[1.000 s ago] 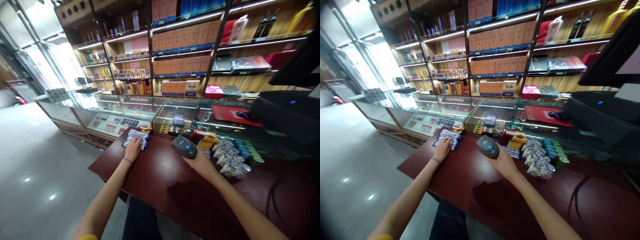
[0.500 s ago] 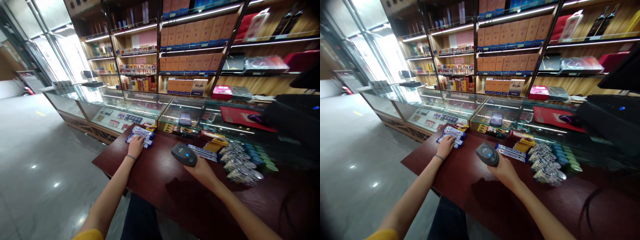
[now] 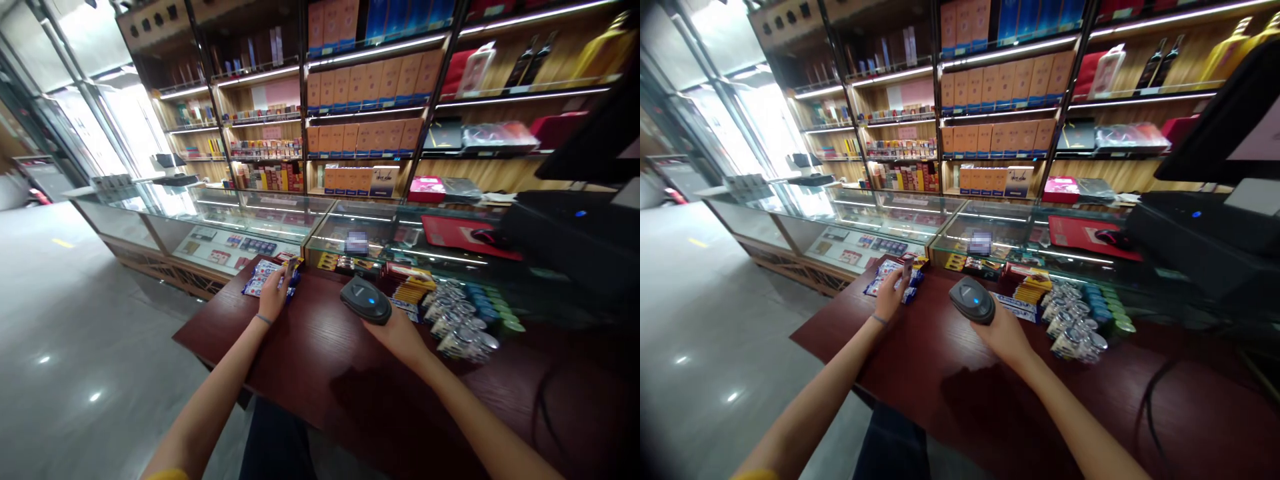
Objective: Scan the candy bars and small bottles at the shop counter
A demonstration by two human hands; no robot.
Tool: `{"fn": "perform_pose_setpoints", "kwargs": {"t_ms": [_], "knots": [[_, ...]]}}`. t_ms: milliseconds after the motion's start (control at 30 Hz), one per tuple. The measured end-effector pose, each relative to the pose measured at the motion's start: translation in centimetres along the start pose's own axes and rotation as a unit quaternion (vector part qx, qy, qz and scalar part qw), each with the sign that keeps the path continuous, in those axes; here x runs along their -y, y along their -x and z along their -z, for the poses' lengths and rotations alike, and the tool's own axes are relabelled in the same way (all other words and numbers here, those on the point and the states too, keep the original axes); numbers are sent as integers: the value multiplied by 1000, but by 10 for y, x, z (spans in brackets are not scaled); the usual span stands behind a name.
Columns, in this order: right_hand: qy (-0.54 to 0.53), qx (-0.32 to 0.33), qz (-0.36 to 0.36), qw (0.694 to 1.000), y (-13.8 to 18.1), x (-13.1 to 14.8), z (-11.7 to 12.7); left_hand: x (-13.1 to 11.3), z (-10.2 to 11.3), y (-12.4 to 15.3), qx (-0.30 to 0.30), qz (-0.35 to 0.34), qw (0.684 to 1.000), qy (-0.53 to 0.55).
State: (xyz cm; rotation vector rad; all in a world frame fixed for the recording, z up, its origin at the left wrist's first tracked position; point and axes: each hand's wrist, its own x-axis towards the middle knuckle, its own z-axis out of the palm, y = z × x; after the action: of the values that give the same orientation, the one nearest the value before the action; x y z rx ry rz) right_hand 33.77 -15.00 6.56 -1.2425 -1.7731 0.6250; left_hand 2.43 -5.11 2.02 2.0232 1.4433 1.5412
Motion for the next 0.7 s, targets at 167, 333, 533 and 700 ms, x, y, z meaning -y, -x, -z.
{"fn": "perform_pose_setpoints", "kwargs": {"t_ms": [167,333,533,700], "knots": [[6,-36,4,999,-4,-1,11,-25,-53,-21,-10,163,938,306],[35,-57,-33,997,-9,2,29,-43,-94,-16,8,270,850,451],[112,11,-68,991,-10,8,35,-41,-98,1,31,288,856,428],[151,37,-65,986,-9,3,30,-44,-94,2,45,266,887,375]]}}
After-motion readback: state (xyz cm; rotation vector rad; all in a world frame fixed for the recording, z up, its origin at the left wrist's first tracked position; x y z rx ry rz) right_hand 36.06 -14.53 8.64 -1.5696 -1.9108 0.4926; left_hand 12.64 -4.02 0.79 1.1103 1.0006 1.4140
